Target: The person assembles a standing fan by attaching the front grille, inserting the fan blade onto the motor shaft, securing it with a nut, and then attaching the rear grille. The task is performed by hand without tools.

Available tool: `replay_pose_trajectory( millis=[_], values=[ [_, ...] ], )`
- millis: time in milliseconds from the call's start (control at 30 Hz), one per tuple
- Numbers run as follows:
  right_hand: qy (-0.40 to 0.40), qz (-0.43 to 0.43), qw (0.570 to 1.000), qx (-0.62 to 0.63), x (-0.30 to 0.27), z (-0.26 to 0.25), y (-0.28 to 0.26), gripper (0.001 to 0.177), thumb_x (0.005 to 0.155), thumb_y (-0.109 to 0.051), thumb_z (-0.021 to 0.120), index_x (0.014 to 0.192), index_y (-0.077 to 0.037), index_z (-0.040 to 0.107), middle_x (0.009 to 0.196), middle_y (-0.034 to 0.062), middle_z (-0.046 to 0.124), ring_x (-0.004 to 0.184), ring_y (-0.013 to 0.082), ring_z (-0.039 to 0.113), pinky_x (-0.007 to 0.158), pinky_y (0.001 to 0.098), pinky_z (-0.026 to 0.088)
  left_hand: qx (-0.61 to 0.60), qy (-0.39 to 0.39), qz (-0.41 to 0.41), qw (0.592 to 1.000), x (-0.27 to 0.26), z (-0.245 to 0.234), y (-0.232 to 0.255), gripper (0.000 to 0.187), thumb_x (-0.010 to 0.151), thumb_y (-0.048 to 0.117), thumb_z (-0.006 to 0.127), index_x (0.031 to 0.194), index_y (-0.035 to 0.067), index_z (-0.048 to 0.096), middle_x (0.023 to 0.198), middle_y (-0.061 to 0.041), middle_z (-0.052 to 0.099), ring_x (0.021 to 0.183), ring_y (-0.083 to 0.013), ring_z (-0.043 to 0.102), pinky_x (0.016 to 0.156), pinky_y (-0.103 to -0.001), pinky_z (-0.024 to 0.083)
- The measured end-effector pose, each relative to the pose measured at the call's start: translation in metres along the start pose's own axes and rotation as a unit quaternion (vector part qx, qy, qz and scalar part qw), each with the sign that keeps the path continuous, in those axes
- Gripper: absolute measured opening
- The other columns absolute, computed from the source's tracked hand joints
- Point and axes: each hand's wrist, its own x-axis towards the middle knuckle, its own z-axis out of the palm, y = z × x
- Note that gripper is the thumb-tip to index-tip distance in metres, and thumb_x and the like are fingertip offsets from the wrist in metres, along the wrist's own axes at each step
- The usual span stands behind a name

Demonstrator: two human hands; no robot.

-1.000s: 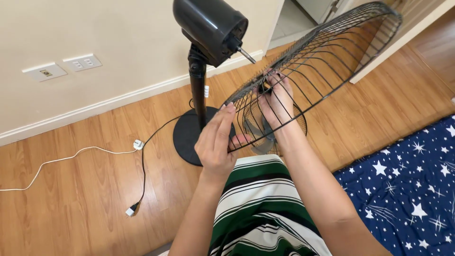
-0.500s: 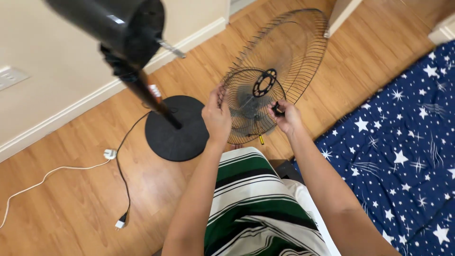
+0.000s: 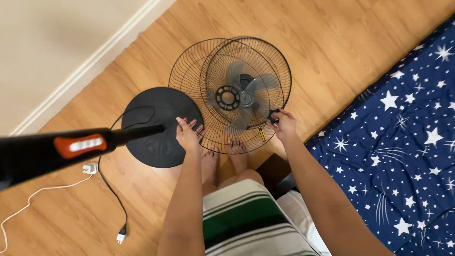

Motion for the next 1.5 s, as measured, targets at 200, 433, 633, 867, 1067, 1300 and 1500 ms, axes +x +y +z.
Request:
replay_pose_trajectory(
  millis=[200,433,633,867,1067,1300,1500],
  values=[
    [-0.075,0.049,0.996,0.015,0.066,0.015,0.036,0.042,0.089,0.005,0.061,0.131,0.000,0.055,0.103,0.0151,0.065,0.091,0.0275,0.067,0.083,0.0542,0.063,-0.025,-0.017,-0.040,0.999,0.051,0.018,-0.054,0.062,0.100,0.059,0.044,0.137,0.009,0.050,0.125,-0.015,0.068,0.097,-0.0333,0.072,0.077,-0.044,0.062],
    [-0.064,-0.009,0.972,-0.228,0.082,0.043,0.075,0.039,0.089,0.004,0.063,0.128,-0.001,0.060,0.103,0.0117,0.065,0.087,0.0225,0.068,0.070,0.0425,0.061,-0.006,-0.009,-0.073,0.997,0.077,0.031,-0.095,0.064,0.099,0.060,0.042,0.141,0.013,0.046,0.129,-0.011,0.066,0.105,-0.0298,0.070,0.079,-0.042,0.057],
    [-0.031,0.015,0.918,-0.395,0.070,0.049,0.074,0.050,0.089,0.004,0.057,0.138,-0.005,0.058,0.099,0.0176,0.070,0.076,0.0289,0.063,0.058,0.0386,0.047,0.111,0.028,-0.046,0.992,0.107,0.009,-0.138,0.062,0.104,0.057,0.051,0.139,0.006,0.056,0.128,-0.016,0.070,0.107,-0.0309,0.068,0.079,-0.043,0.055],
    [-0.067,-0.152,0.804,-0.571,0.069,0.017,0.061,0.059,0.082,0.001,0.060,0.141,-0.005,0.062,0.106,0.0173,0.072,0.088,0.0209,0.071,0.076,0.0330,0.054,0.161,0.081,-0.158,0.971,0.096,-0.011,-0.130,0.062,0.097,0.047,0.063,0.146,0.012,0.048,0.139,-0.007,0.056,0.116,-0.0263,0.055,0.081,-0.054,0.055],
    [-0.048,-0.028,0.966,-0.253,0.028,0.019,0.011,0.035,0.090,-0.005,0.061,0.125,-0.008,0.061,0.110,0.0098,0.063,0.090,0.0215,0.065,0.070,0.0387,0.059,0.222,-0.035,-0.151,0.963,0.054,-0.047,-0.059,0.055,0.098,0.044,0.059,0.141,0.011,0.053,0.134,-0.011,0.065,0.117,-0.0309,0.063,0.087,-0.051,0.052],
    [-0.243,-0.138,0.946,-0.163,-0.178,0.125,-0.061,0.018,0.098,-0.015,0.065,0.113,-0.006,0.065,0.097,0.0066,0.073,0.076,0.0131,0.067,0.064,0.0271,0.055,0.003,-0.041,0.071,0.997,-0.072,-0.109,0.040,0.028,0.102,0.026,0.057,0.123,0.009,0.062,0.121,-0.009,0.072,0.101,-0.0186,0.070,0.082,-0.033,0.055],
    [-0.463,-0.248,0.842,-0.124,-0.407,0.211,-0.108,0.022,0.108,-0.023,0.063,0.105,-0.001,0.069,0.087,0.0071,0.069,0.071,0.0119,0.061,0.060,0.0241,0.046,-0.107,0.041,0.428,0.897,-0.200,-0.158,0.139,0.011,0.107,0.009,0.058,0.118,0.007,0.059,0.115,-0.006,0.068,0.098,-0.0106,0.066,0.084,-0.024,0.052]
  ],
)
